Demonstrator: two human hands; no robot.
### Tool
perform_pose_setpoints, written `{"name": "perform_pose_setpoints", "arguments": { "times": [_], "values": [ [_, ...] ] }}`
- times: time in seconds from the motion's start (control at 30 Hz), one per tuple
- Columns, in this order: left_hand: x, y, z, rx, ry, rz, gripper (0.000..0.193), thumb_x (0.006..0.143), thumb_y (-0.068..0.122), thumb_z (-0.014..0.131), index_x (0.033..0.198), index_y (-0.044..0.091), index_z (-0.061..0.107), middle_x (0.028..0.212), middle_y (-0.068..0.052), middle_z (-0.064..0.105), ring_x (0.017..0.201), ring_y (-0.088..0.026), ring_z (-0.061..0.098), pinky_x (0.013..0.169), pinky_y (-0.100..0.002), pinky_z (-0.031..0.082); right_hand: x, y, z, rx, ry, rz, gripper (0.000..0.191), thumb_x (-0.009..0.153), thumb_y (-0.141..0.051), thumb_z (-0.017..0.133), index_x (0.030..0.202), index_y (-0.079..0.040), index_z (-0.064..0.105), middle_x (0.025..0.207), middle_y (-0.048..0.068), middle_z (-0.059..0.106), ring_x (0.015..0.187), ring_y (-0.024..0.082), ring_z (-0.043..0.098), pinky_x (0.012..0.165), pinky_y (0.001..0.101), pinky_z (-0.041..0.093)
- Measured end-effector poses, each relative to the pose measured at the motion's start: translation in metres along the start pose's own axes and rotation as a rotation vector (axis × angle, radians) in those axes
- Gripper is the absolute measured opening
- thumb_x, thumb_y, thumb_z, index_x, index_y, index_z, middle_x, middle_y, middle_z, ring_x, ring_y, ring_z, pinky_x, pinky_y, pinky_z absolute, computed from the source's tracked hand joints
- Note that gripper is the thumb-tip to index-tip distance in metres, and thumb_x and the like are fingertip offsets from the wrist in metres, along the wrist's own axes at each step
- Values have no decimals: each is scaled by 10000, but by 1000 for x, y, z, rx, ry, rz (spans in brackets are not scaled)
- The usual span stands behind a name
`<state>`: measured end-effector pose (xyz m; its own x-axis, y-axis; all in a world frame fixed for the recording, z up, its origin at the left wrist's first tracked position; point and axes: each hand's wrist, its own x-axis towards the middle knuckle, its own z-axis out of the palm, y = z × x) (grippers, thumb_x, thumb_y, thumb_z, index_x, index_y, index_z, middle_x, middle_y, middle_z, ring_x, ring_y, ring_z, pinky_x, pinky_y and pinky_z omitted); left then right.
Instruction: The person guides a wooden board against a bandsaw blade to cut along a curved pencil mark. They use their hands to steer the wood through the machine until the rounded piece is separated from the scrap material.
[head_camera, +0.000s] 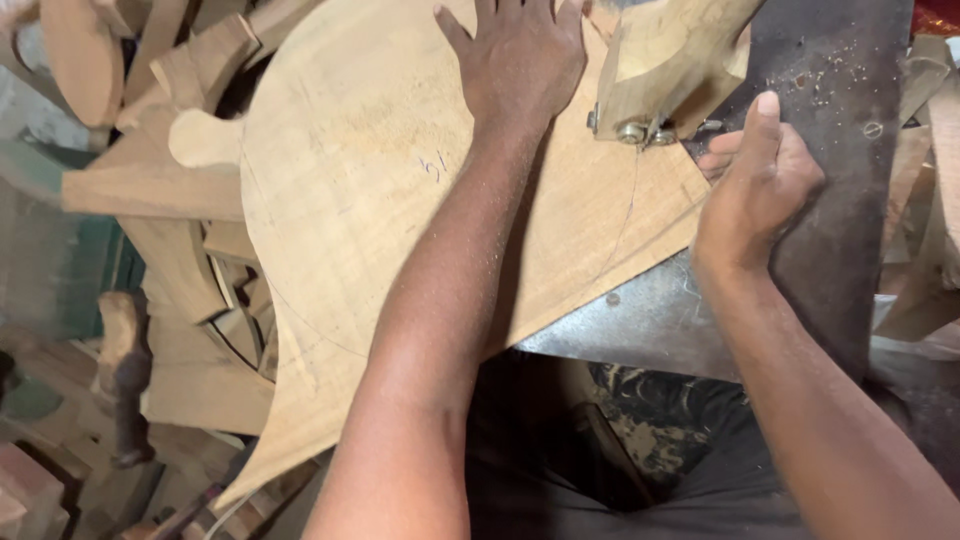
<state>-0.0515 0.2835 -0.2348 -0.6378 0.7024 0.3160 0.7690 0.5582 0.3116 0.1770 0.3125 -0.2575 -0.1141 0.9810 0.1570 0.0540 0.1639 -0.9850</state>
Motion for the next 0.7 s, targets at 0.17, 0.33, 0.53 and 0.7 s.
{"name": "perform_pose_setpoints", "arguments": {
  "times": [0.17,0.33,0.53,0.7],
  "values": [
    [1,1,-1,42,-95,-13,587,1022,491,301,1467,142,456,1495,-151,457,1431,-349,370,1151,-764,124,3,2,1,24,-2,-24,543,1162,-402,545,832,15,656,735,83,661,660,153,635,648,285,522],
    [3,2,-3,68,-209,-51,585,1093,514,277,1508,132,435,1525,-134,460,1478,-336,370,1211,-750,123,1,0,-1,-39,-6,-24,564,1146,-441,531,798,-15,651,703,71,652,649,143,651,626,270,508],
    [3,2,-1,31,-68,-7,575,1020,487,312,1465,149,447,1483,-156,457,1420,-338,380,1137,-762,130,5,0,0,28,-3,12,554,1132,-445,542,799,-13,641,708,71,636,649,153,633,614,275,498],
    [3,2,1,43,-147,-47,599,1040,510,270,1460,128,462,1458,-154,511,1418,-331,415,1175,-729,124,7,2,1,47,-1,-9,574,1135,-438,549,782,6,637,711,78,634,658,157,630,645,281,525]
  ]
}}
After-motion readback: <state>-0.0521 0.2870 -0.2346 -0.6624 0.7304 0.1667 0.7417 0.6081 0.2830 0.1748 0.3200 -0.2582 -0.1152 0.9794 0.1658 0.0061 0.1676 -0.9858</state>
